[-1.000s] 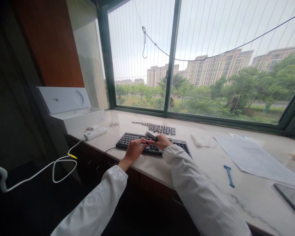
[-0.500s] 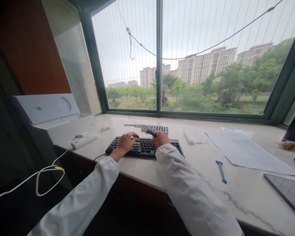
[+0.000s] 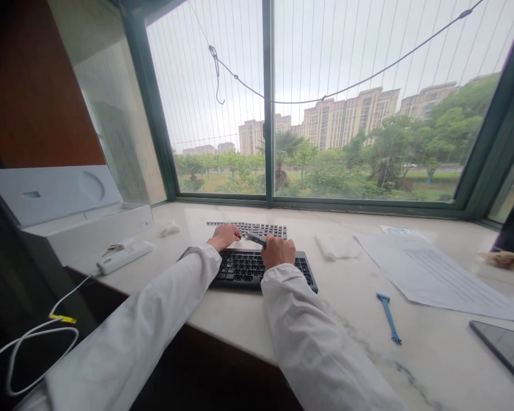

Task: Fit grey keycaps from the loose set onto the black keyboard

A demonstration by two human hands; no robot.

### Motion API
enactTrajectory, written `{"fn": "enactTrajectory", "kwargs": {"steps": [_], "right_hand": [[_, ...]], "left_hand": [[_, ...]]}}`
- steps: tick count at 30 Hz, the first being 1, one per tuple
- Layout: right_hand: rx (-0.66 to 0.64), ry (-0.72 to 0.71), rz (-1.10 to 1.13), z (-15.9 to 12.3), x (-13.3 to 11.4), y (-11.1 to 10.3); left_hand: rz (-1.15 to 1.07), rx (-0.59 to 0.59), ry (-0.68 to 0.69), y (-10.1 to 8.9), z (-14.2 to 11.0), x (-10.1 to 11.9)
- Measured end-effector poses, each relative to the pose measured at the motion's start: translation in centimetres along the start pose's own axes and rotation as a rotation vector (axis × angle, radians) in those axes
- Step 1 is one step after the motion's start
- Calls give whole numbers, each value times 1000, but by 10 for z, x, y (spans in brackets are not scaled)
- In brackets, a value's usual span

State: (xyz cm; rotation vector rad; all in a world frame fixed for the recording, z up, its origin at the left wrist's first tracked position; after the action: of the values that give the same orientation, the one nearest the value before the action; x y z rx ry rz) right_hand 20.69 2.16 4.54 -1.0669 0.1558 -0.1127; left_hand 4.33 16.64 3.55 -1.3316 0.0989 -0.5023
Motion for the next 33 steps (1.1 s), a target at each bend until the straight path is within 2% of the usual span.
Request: {"fn": "enactTrajectory", "kwargs": {"steps": [8, 21, 28, 33], "right_hand": [[2, -3, 4, 2, -1, 3], [-5, -10, 6, 2, -3, 3], [3, -17, 40, 1, -4, 2], [-12, 67, 203, 1, -4, 4]], "left_hand": [[36, -15, 5, 8, 22, -1], [28, 9, -15, 4, 16, 2], [-18, 84, -27, -26, -11, 3], [-105, 231, 20, -47, -64, 9]]}}
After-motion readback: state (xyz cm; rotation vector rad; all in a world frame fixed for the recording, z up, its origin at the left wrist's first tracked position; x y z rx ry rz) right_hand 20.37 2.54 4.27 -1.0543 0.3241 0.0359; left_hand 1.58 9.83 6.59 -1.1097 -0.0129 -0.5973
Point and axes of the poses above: each hand's wrist, its own z-axis towards the middle knuckle, its own y-axis out of the palm, x = y × z, the point moved 1 cm from there along z, towards the middle knuckle, and after that the axes turned 5 degrees about -z, right-handed, at the moved point
